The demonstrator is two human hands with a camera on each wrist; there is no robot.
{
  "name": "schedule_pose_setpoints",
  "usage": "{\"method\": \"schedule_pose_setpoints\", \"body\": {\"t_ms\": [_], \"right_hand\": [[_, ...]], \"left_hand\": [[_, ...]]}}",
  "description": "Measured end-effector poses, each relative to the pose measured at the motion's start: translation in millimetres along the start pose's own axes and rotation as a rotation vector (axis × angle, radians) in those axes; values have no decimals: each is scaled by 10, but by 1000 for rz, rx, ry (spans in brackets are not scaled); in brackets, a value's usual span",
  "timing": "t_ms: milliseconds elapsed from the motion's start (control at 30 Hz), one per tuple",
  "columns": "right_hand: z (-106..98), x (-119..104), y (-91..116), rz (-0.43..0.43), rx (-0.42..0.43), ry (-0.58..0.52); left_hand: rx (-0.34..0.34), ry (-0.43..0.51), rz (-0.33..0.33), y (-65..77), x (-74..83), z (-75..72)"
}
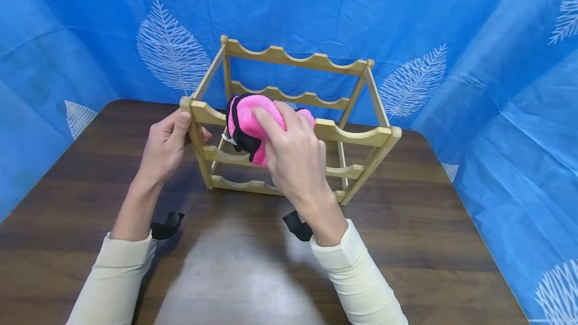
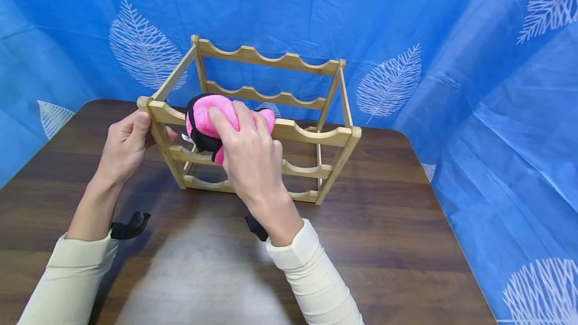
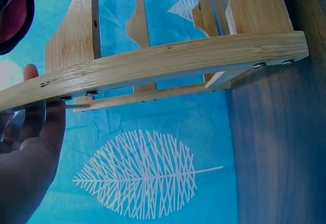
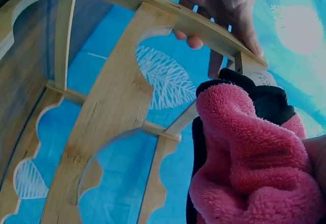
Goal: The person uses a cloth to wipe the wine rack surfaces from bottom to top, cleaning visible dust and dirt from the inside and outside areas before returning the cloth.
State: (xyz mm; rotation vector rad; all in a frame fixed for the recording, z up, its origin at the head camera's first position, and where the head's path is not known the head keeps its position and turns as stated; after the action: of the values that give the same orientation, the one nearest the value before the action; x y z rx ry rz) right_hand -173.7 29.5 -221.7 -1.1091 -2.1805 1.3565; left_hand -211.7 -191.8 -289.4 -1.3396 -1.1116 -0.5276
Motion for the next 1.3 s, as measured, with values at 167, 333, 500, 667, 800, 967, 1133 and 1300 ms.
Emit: {"method": "schedule_pose_setpoints", "body": {"t_ms": [167, 333, 500, 667, 800, 967, 1133, 1300], "right_hand": [[-42, 11, 0, -14, 72, -49], [-92, -2, -12, -8, 187, -116], [-171, -21, 18, -11, 330, -172], [-358, -188, -91, -39, 522, -340], [-369, -380, -268, -100, 577, -468], [-13, -473, -354, -119, 395, -451], [308, -498, -260, -100, 114, -259], [375, -516, -195, -121, -74, -70]], "left_hand": [[6, -9, -4, -8, -11, 20], [18, -14, -17, -4, -11, 15], [9, -14, -26, -8, 5, 29], [1, 0, -37, -26, 5, 35], [40, 33, -38, -38, -19, 10], [84, 52, -16, -47, -52, -28], [70, 63, 4, -48, -87, -42], [48, 187, -46, -57, -138, -31]]}}
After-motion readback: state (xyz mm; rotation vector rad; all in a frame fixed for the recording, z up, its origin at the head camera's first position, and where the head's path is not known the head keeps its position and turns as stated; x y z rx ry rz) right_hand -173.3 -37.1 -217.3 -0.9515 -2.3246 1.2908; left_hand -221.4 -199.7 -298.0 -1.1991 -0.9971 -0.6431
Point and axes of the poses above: each hand's wrist, its own y-axis away from the middle knuckle, its own z-axis out of the palm, x = y × z, the point moved 6 cm from there along -y, towards the middle knuckle, and after that the axes turned 11 degrees about x, right-handed, at the moved point
